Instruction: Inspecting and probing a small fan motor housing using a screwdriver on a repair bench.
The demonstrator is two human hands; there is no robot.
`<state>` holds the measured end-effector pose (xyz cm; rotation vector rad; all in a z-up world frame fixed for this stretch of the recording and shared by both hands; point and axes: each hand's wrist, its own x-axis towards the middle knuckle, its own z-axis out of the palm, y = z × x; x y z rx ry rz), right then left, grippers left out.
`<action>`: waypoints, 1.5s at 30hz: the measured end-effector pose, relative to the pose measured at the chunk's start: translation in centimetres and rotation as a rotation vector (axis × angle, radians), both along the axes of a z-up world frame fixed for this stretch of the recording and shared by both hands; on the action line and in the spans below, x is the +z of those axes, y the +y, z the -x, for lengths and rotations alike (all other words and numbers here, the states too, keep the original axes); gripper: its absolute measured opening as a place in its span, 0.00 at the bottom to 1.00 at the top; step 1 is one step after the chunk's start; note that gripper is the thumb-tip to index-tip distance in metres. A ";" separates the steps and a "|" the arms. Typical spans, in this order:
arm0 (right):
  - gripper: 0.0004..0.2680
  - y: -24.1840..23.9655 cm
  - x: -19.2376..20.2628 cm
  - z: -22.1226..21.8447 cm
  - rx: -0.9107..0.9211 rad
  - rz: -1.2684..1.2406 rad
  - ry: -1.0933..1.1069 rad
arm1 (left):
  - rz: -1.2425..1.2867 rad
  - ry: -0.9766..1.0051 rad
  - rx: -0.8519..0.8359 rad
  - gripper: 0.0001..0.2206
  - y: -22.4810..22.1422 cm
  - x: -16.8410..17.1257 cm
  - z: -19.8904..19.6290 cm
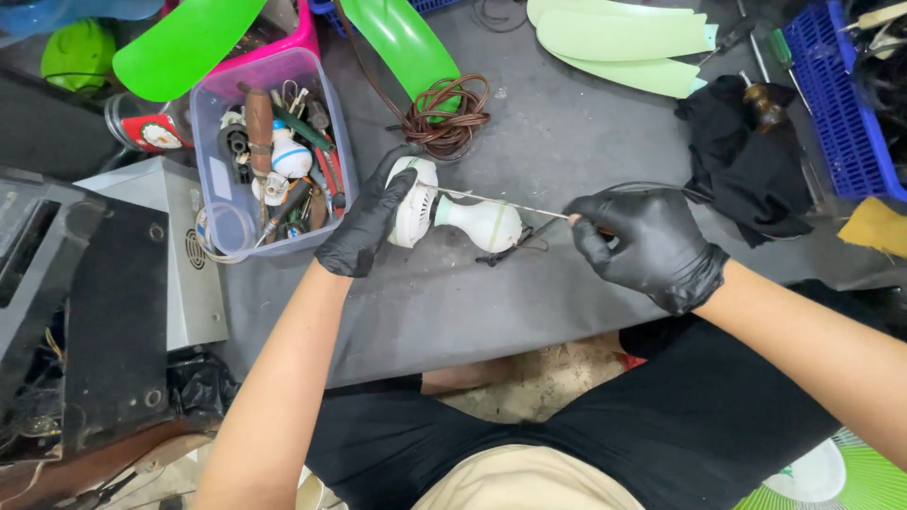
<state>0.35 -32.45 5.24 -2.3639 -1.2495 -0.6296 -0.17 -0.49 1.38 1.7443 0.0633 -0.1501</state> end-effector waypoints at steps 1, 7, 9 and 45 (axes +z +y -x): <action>0.06 0.3 -0.5 0.5 -0.181 -0.110 0.430 | 0.020 -0.006 0.011 0.18 0.3 -1.0 -0.1; 0.05 0.3 -1.3 2.5 -0.313 -0.457 1.570 | 0.025 -0.017 0.034 0.21 -0.3 0.5 2.1; 0.06 0.3 -0.5 2.0 -0.295 -0.501 1.735 | 0.015 -0.039 0.033 0.22 0.1 0.1 1.8; 0.09 1.2 3.1 0.7 -0.441 -0.761 1.961 | 0.102 0.067 0.153 0.22 1.3 -3.6 -1.2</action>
